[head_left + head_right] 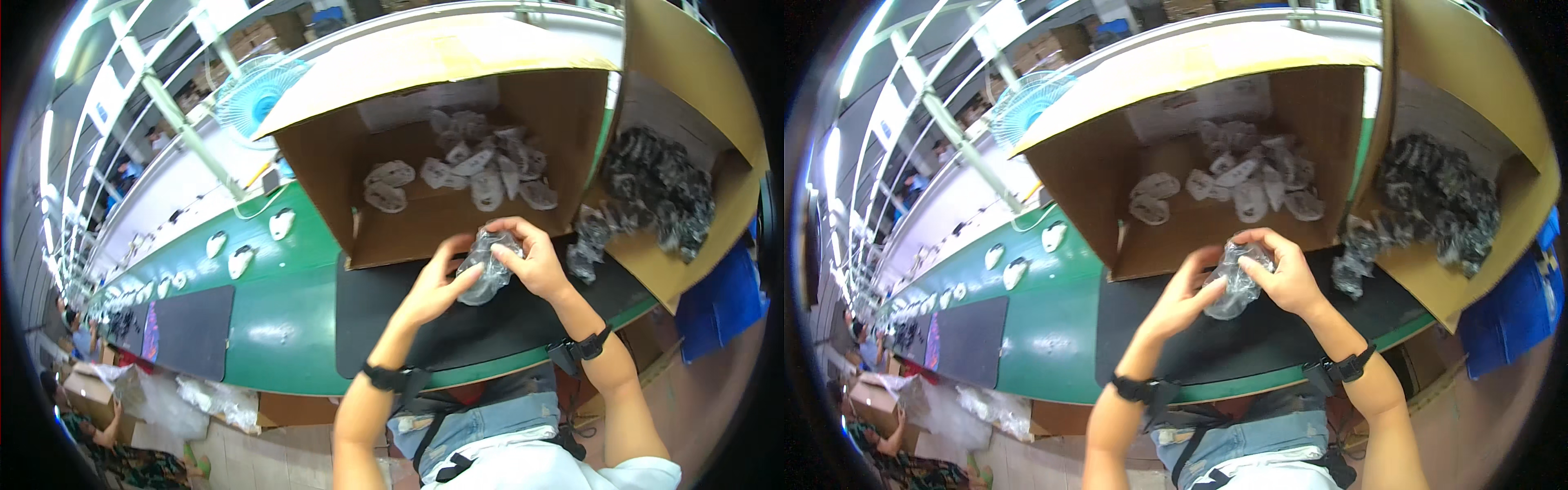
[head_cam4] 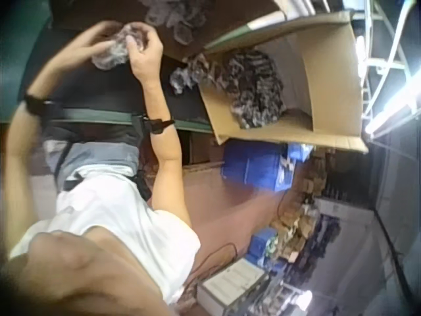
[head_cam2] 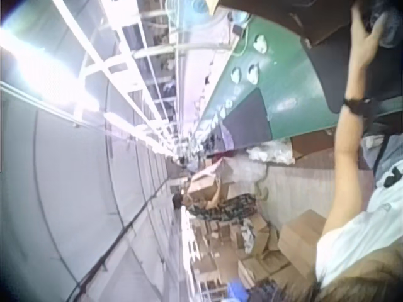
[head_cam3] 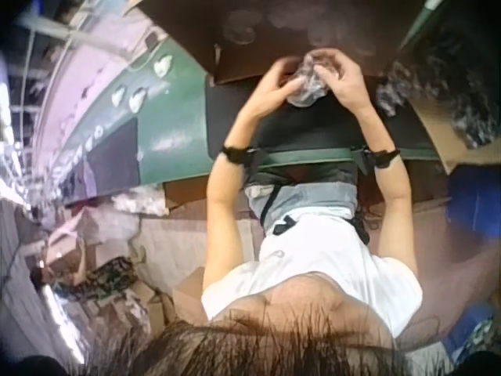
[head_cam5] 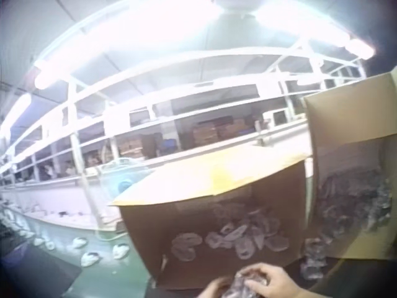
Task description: The person picks up a white mouse shell and a black internal component, fits them together by hand, and places the unit on the workbench. They then take a small plastic bag, place a black component inside it, and set the bagged item down.
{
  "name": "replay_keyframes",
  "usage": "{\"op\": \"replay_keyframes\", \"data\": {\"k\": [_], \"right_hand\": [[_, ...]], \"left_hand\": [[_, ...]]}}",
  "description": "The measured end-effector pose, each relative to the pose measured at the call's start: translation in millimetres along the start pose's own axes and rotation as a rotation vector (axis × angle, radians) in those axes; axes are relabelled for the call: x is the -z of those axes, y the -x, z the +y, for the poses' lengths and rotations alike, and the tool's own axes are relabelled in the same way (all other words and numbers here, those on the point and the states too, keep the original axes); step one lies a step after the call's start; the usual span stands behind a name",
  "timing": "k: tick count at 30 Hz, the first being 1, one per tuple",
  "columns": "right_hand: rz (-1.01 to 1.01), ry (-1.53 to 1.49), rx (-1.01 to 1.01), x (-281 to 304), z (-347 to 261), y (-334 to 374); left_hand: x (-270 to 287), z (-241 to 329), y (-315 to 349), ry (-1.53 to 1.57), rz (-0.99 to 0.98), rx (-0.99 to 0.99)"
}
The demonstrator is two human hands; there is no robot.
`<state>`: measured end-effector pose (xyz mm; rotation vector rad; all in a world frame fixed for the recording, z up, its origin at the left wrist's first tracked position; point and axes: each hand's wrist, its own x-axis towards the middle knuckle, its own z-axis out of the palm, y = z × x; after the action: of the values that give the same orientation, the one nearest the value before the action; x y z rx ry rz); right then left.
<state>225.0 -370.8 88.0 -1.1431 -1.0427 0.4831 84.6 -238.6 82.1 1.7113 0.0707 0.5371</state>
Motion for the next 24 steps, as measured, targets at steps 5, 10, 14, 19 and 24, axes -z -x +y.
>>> {"op": "replay_keyframes", "data": {"k": [5, 10, 14, 19, 24], "right_hand": [[-0.16, -0.329, -0.193, -29, 13, -14], [-0.163, -0.216, -0.294, -11, 68, -5], [-0.223, -0.078, -0.354, -18, 73, 0], [-0.015, -0.286, -0.328, -20, 62, -13], [-0.055, -0.156, -0.327, -7, 77, -10]], "left_hand": [[35, -58, 11, 0.093, 0.309, 0.121], [25, -77, 9, 0.258, 0.24, 0.156], [21, -77, 9, -0.236, 0.248, -0.115], [33, -63, 10, -0.316, 0.268, -0.04], [30, -77, 8, 0.015, 0.333, 0.052]]}}
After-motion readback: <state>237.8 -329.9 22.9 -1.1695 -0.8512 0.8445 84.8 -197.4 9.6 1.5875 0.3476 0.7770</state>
